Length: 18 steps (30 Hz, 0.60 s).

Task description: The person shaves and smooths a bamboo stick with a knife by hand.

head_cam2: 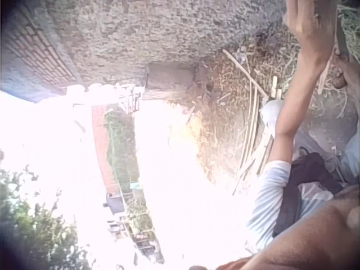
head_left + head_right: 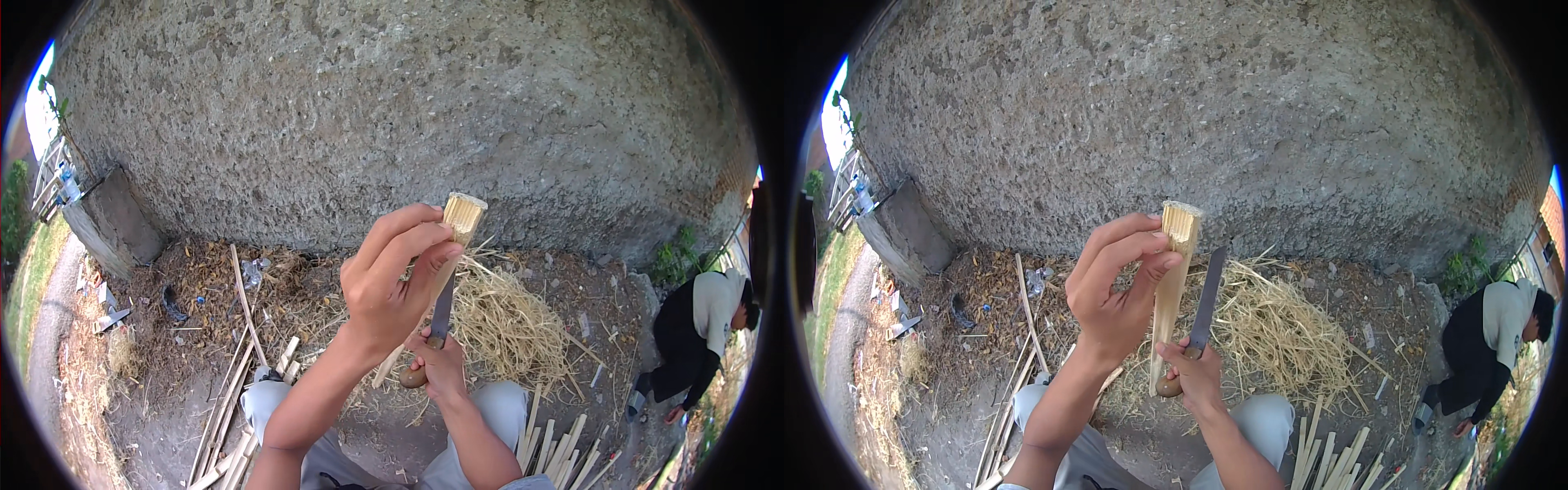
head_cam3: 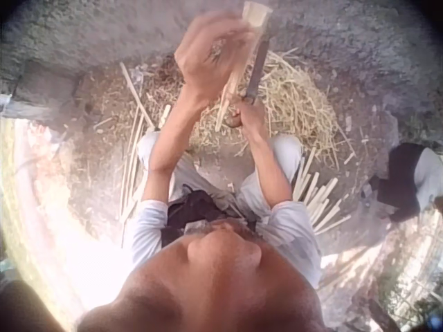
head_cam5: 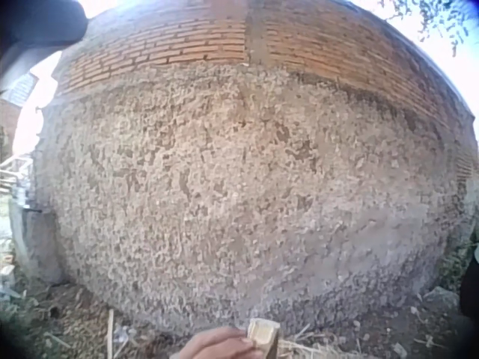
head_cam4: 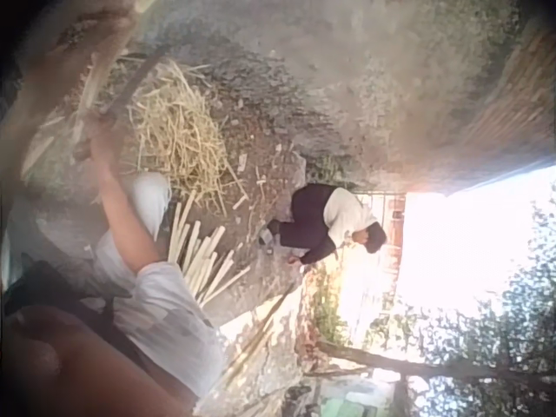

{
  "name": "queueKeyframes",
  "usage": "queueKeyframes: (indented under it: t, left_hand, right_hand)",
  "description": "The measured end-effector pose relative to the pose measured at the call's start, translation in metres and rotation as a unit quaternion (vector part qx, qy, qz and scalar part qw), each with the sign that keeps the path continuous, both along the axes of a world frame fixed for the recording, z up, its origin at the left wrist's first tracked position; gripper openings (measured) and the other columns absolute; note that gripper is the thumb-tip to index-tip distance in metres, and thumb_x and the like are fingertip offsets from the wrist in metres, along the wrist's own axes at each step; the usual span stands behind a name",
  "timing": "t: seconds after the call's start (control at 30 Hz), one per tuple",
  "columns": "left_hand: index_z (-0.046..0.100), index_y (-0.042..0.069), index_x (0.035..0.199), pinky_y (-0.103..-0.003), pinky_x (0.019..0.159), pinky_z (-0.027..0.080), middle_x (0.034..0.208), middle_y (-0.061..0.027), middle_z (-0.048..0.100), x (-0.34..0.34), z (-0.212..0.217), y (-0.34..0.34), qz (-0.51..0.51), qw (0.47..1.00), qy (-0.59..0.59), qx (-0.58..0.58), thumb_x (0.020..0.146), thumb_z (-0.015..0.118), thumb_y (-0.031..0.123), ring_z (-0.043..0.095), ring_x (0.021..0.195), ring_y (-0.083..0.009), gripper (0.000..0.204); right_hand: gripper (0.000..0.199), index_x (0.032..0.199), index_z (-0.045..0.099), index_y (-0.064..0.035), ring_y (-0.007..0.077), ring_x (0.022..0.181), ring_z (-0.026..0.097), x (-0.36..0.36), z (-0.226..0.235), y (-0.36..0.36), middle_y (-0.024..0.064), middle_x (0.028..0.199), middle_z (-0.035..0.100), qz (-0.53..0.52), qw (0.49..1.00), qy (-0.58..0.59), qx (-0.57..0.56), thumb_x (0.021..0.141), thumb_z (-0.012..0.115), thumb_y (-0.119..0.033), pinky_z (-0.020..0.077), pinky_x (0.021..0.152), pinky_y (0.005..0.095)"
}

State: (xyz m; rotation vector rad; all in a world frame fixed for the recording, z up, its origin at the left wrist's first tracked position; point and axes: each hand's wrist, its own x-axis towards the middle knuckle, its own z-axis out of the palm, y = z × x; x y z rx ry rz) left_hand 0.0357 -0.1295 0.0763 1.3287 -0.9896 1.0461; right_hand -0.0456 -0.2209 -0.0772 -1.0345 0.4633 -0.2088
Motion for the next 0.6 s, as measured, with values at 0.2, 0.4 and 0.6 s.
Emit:
queueKeyframes:
  t: [0.2, 0.4, 0.6]
  left_hand:
    - [0.067, 0.003, 0.089, -0.028, 0.055, 0.054, 0.095, -0.0108, 0.068, 0.0067, 0.0023, -0.0016, 0.052, 0.996, -0.078, 0.008, 0.07, 0.077, -0.004, 0.069, 0.072, -0.0203, 0.023]
    - [0.066, 0.001, 0.088, -0.027, 0.056, 0.055, 0.095, -0.0126, 0.067, 0.0044, 0.0095, 0.0007, 0.095, 0.984, -0.144, 0.049, 0.069, 0.072, -0.011, 0.068, 0.072, -0.0201, 0.023]
    - [0.063, -0.003, 0.09, -0.026, 0.059, 0.057, 0.099, -0.0156, 0.065, 0.0079, 0.006, 0.0016, 0.085, 0.985, -0.135, 0.069, 0.072, 0.063, -0.02, 0.068, 0.075, -0.0189, 0.025]
  right_hand:
    - [0.04, 0.088, 0.046, -0.0099, 0.0071, 0.051, 0.051, -0.0006, -0.0022, -0.0001, 0.0048, 0.075, 0.063, -0.004, 1.0, -0.012, -0.017, 0.073, 0.084, -0.007, 0.0455, 0.047, 0.0225]
    - [0.041, 0.087, 0.046, -0.0098, 0.0072, 0.052, 0.053, -0.0019, -0.0013, 0.0002, 0.0057, 0.075, 0.064, -0.001, 1.0, -0.01, -0.02, 0.073, 0.084, -0.008, 0.0459, 0.047, 0.0224]
    - [0.041, 0.086, 0.046, -0.0098, 0.0069, 0.051, 0.053, -0.0024, -0.0032, -0.0002, 0.0051, 0.074, 0.063, 0.0, 1.0, -0.013, -0.027, 0.073, 0.084, -0.008, 0.0458, 0.047, 0.0221]
